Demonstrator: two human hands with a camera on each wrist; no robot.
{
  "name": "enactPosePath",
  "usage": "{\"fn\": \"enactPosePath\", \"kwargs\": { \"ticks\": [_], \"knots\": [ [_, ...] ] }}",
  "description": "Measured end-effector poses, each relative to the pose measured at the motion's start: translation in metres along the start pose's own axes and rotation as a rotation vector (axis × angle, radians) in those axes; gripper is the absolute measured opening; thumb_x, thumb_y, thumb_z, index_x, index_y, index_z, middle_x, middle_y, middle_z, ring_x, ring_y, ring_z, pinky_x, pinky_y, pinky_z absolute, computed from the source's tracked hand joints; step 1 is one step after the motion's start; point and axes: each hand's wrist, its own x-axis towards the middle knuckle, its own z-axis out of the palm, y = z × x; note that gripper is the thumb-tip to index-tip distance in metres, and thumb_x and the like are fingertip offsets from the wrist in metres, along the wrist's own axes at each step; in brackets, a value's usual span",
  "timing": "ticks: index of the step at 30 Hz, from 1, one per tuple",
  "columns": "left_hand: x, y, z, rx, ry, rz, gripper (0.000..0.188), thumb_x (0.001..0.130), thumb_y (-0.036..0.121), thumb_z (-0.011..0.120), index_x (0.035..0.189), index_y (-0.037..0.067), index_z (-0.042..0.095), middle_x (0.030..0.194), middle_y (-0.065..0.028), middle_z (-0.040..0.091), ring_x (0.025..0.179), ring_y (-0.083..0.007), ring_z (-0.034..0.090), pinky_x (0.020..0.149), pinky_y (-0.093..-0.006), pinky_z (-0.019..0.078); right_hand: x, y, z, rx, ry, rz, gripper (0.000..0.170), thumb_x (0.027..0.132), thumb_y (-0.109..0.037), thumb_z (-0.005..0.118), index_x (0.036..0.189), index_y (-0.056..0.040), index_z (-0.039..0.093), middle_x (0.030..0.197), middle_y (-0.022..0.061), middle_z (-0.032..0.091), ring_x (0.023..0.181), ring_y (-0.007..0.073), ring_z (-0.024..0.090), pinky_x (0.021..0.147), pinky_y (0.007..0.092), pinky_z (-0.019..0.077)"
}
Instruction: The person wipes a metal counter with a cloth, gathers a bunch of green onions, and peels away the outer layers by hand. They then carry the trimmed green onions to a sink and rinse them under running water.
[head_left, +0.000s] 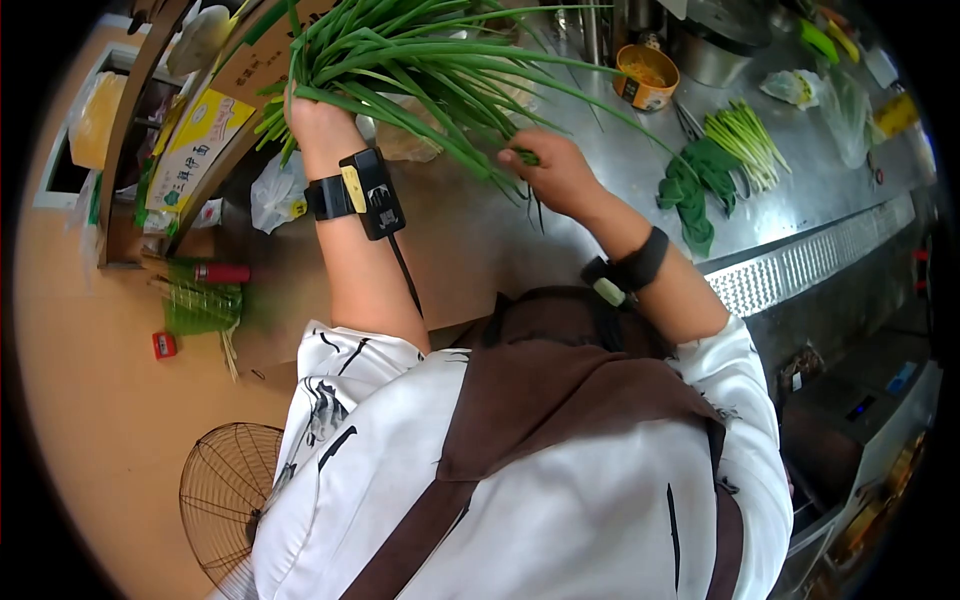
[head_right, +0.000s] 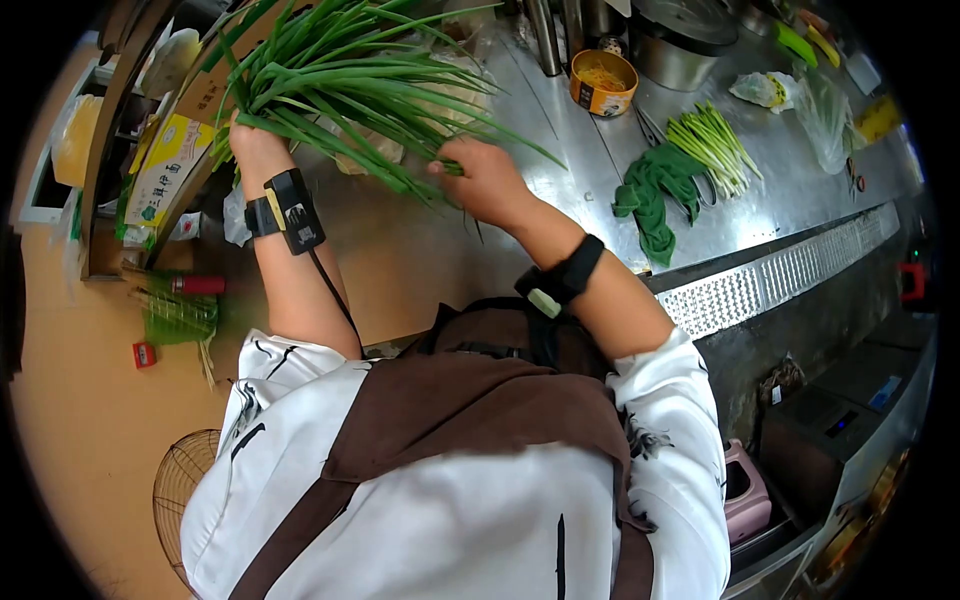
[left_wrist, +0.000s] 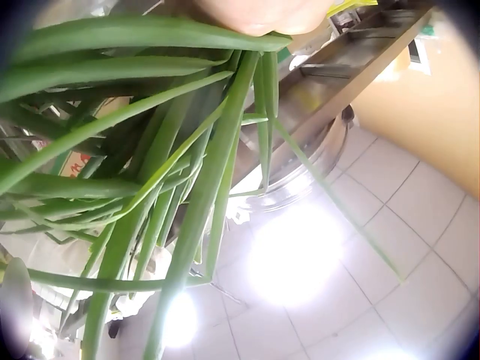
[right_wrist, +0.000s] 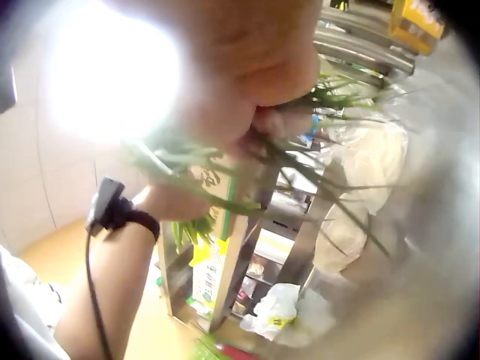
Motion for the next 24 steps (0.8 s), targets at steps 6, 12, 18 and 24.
{"fn": "enactPosePath", "kwargs": {
  "ticks": [6, 12, 18, 24],
  "knots": [
    [-0.008, 0.002, -0.013, 0.272, -0.062, 0.132, 0.023, 0.092, 0.015, 0.05, 0.103, -0.002, 0.06, 0.099, -0.0141, 0.063, 0.088, -0.0275, 0.061, 0.075, -0.0378, 0.0531, -0.032, 0.005, -0.053, 0.97, 0.072, 0.5, 0.019, 0.091, -0.026, 0.06, 0.087, -0.0077, 0.062, 0.075, -0.0068, 0.053, 0.062, 0.0026, 0.042, 0.054, 0.0187, 0.0352],
    [0.0, -0.003, 0.003, -0.074, 0.102, -0.059, 0.026, 0.093, 0.017, 0.044, 0.1, -0.001, 0.061, 0.098, -0.015, 0.063, 0.086, -0.0289, 0.061, 0.075, -0.0393, 0.0527, -0.021, -0.028, -0.042, 0.877, -0.104, 0.404, 0.015, 0.092, -0.025, 0.057, 0.094, -0.0104, 0.059, 0.105, 0.0004, 0.062, 0.059, 0.0007, 0.038, 0.05, 0.0166, 0.0306],
    [-0.004, -0.017, -0.004, 0.326, -0.008, 0.118, 0.032, 0.093, 0.019, 0.037, 0.098, 0.0, 0.062, 0.094, -0.0147, 0.063, 0.079, -0.0281, 0.06, 0.07, -0.0381, 0.0508, -0.007, -0.032, -0.023, 1.278, -0.42, 0.563, 0.022, 0.092, -0.029, 0.055, 0.103, -0.0103, 0.055, 0.113, 0.0113, 0.063, 0.051, 0.003, 0.036, 0.05, 0.0179, 0.0351],
    [-0.008, -0.013, -0.012, 0.41, -0.043, 0.094, 0.033, 0.092, 0.02, 0.036, 0.097, -0.001, 0.062, 0.096, -0.016, 0.063, 0.084, -0.0287, 0.06, 0.075, -0.0386, 0.051, -0.014, -0.05, -0.029, 1.112, -0.645, 0.485, 0.033, 0.092, -0.03, 0.056, 0.115, -0.0053, 0.059, 0.086, 0.003, 0.062, 0.06, 0.0054, 0.045, 0.054, 0.0192, 0.0361]
  ]
}}
